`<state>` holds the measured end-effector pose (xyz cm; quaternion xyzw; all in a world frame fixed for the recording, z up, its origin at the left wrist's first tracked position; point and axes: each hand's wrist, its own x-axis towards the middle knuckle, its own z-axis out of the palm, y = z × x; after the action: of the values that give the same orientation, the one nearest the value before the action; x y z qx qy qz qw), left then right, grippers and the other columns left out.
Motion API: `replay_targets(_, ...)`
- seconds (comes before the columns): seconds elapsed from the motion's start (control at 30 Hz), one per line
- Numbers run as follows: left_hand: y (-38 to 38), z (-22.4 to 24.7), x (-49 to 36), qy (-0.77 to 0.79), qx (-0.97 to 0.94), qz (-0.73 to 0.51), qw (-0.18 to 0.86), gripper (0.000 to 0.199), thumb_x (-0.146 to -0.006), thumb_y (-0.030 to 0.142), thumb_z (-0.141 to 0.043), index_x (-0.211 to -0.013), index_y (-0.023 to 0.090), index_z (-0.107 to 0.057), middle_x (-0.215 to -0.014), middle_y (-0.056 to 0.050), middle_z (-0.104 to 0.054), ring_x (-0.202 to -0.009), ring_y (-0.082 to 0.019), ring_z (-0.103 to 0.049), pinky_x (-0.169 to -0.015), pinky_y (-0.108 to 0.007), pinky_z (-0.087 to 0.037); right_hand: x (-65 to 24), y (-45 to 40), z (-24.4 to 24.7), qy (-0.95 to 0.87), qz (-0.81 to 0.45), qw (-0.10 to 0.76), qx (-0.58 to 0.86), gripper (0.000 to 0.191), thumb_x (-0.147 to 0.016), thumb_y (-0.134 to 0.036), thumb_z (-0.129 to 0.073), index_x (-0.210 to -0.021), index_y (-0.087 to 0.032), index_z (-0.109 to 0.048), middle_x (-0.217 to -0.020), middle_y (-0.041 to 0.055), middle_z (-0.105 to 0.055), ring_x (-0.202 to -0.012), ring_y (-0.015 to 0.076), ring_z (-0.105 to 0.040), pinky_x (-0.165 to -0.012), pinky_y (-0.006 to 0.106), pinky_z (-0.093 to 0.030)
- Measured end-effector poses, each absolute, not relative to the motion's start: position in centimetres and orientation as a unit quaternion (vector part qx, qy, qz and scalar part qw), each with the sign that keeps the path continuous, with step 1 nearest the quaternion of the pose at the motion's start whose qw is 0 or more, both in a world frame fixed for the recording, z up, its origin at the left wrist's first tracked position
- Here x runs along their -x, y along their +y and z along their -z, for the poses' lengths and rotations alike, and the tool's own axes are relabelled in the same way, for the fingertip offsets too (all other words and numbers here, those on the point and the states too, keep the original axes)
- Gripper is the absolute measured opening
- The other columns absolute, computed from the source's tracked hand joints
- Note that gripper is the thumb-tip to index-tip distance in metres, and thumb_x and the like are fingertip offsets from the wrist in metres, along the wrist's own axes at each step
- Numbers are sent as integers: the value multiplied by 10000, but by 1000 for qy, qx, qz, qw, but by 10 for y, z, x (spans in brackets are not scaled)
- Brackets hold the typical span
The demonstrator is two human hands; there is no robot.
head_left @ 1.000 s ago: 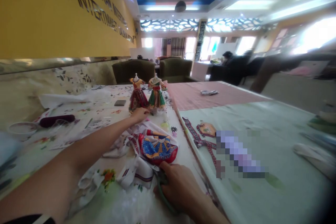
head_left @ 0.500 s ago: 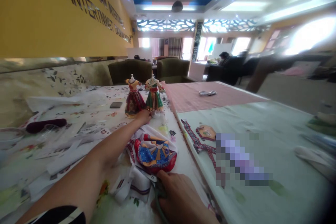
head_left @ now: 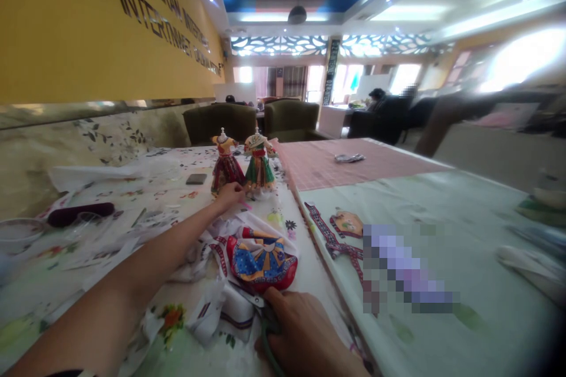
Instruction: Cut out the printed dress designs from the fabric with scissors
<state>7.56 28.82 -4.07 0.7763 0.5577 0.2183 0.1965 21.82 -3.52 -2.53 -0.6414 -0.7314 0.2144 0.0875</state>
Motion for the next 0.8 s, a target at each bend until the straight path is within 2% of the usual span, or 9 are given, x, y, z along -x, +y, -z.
replay_targets(0.2, 282, 25, -80, 545, -737, -332, 220, 289, -960, 370, -612, -1126, 136, -648, -1067, -73, -687, -898, -181, -677, -783, -370, -590, -219, -36, 24, -734, -223, 97, 634, 397, -694, -178, -595, -1071, -207, -718, -1039, 115, -804, -971, 307, -745, -726, 321, -441)
replay_targets(0.33, 285, 11, -89, 541, -713, -405, 186, 244, -963, 347, -597, -1062, 131, -655, -1013, -65, -706, -897, -180, -682, -807, -368, -573, -219, -35, 24, -733, -224, 99, 634, 385, -682, -180, -600, -1046, -195, -724, -1022, 124, -805, -959, 317, -748, -709, 327, -440)
replay_targets(0.43, 291, 2, -96, 550, -694, -441, 147, 195, -948, 285, -557, -1018, 135, -660, -983, -74, -730, -904, -181, -689, -820, -322, -538, -218, -34, 24, -734, -221, 90, 636, 391, -693, -178, -601, -1062, -199, -726, -1025, 122, -807, -950, 314, -751, -704, 325, -439)
replay_targets(0.53, 295, -6, -103, 556, -686, -458, 102, 186, -922, 277, -536, -981, 166, -672, -995, -82, -747, -932, -192, -687, -843, -299, -500, -219, -34, 24, -736, -219, 92, 635, 390, -692, -176, -601, -1060, -202, -725, -1020, 118, -809, -947, 314, -753, -700, 325, -439)
replay_targets(0.67, 300, -14, -112, 562, -691, -452, 48, 163, -912, 252, -529, -944, 192, -677, -982, -92, -750, -950, -225, -684, -868, -327, -472, -219, -35, 26, -737, -217, 102, 632, 410, -681, -171, -595, -1068, -207, -723, -1018, 116, -809, -952, 319, -754, -694, 326, -438)
replay_targets(0.8, 305, -17, -122, 566, -698, -438, 7, 176, -923, 224, -507, -992, 190, -666, -1050, -122, -734, -994, -252, -670, -874, -351, -468, -220, -34, 30, -739, -216, 102, 630, 396, -679, -183, -604, -1056, -201, -723, -1005, 118, -808, -944, 318, -753, -697, 325, -435)
